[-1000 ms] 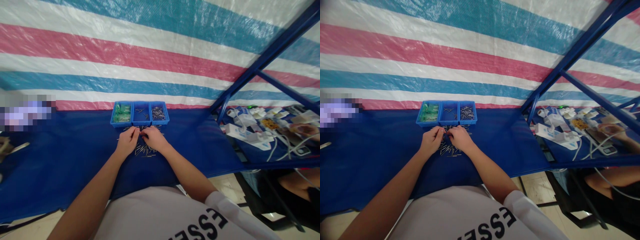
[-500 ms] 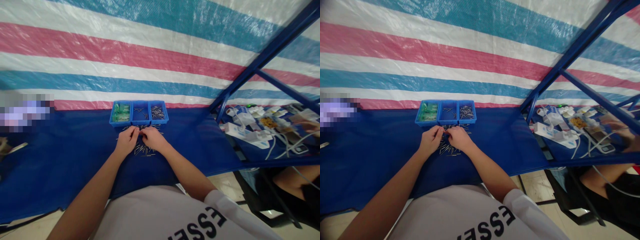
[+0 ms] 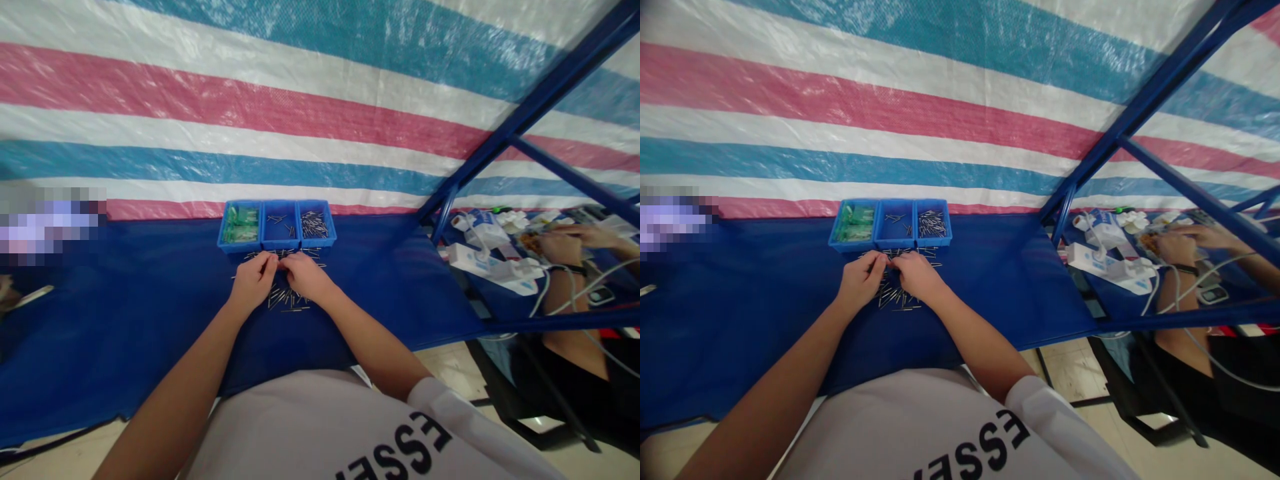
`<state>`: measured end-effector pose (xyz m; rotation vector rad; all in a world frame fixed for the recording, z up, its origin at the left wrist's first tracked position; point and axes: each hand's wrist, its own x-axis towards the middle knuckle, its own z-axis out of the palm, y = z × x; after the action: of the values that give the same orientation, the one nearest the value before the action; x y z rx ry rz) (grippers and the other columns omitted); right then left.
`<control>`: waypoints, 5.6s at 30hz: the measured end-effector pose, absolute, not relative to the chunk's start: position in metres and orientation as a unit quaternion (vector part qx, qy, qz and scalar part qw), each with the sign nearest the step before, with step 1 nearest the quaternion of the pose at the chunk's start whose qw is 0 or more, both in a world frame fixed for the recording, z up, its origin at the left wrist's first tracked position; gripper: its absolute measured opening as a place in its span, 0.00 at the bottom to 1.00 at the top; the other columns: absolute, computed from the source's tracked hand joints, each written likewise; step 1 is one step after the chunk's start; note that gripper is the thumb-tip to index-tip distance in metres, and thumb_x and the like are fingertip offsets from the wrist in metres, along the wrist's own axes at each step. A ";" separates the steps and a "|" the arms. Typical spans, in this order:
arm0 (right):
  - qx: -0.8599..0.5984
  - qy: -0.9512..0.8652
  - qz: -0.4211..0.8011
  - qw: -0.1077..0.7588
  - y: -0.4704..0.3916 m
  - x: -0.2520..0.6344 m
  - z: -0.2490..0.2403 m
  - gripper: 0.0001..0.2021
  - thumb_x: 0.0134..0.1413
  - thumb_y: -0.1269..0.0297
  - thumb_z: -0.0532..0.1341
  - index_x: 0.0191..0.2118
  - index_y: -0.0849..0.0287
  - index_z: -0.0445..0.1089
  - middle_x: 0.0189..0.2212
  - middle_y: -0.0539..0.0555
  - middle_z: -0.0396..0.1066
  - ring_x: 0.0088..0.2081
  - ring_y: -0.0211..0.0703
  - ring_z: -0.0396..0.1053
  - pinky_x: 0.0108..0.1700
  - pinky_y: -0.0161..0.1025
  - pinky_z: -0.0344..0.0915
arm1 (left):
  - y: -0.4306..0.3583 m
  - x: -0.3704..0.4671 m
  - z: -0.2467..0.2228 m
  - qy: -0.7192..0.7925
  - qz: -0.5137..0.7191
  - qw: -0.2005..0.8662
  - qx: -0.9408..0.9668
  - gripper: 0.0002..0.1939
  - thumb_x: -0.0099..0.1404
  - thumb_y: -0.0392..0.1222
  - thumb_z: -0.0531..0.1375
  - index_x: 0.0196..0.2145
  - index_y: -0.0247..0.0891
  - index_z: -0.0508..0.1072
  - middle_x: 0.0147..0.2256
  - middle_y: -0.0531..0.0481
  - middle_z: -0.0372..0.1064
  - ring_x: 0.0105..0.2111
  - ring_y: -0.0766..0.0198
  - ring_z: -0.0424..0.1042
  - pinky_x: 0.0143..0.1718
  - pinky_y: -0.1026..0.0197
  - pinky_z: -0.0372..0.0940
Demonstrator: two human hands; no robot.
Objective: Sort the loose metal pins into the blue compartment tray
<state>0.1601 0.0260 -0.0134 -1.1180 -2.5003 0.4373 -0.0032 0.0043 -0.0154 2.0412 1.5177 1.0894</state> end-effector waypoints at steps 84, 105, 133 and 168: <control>-0.419 -0.620 0.444 0.493 0.028 0.152 -0.013 0.07 0.52 0.61 0.63 0.35 0.59 0.68 0.31 0.51 0.73 0.32 0.37 0.71 0.37 0.35 0.69 | 0.004 -0.001 -0.016 0.543 0.405 0.194 0.710 0.10 0.67 0.47 0.53 0.39 0.39 0.69 0.20 0.59 0.61 0.19 0.70 0.61 0.24 0.66 0.55; -0.424 -0.662 0.389 0.480 0.023 0.153 -0.006 0.06 0.52 0.63 0.62 0.33 0.59 0.71 0.29 0.51 0.75 0.30 0.37 0.72 0.36 0.35 0.70 | 0.004 -0.002 -0.015 0.559 0.407 0.176 0.700 0.12 0.68 0.48 0.51 0.37 0.38 0.69 0.24 0.56 0.66 0.23 0.68 0.66 0.29 0.65 0.59; -0.427 -0.675 0.375 0.470 0.023 0.152 -0.006 0.05 0.52 0.64 0.60 0.33 0.59 0.72 0.29 0.51 0.75 0.30 0.36 0.72 0.36 0.34 0.69 | 0.005 -0.002 -0.017 0.554 0.412 0.168 0.703 0.10 0.68 0.46 0.52 0.38 0.39 0.70 0.23 0.57 0.65 0.21 0.70 0.63 0.27 0.66 0.58; -0.428 -0.681 0.381 0.456 0.020 0.151 -0.003 0.05 0.53 0.65 0.60 0.33 0.59 0.72 0.29 0.51 0.74 0.30 0.36 0.72 0.37 0.34 0.69 | 0.003 -0.002 -0.013 0.557 0.406 0.173 0.703 0.11 0.67 0.47 0.52 0.36 0.38 0.69 0.23 0.56 0.64 0.22 0.69 0.63 0.28 0.65 0.58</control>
<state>0.1510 0.0204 -0.0027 -1.0554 -1.6795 0.9396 -0.0017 0.0032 -0.0134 1.9956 1.5805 1.1517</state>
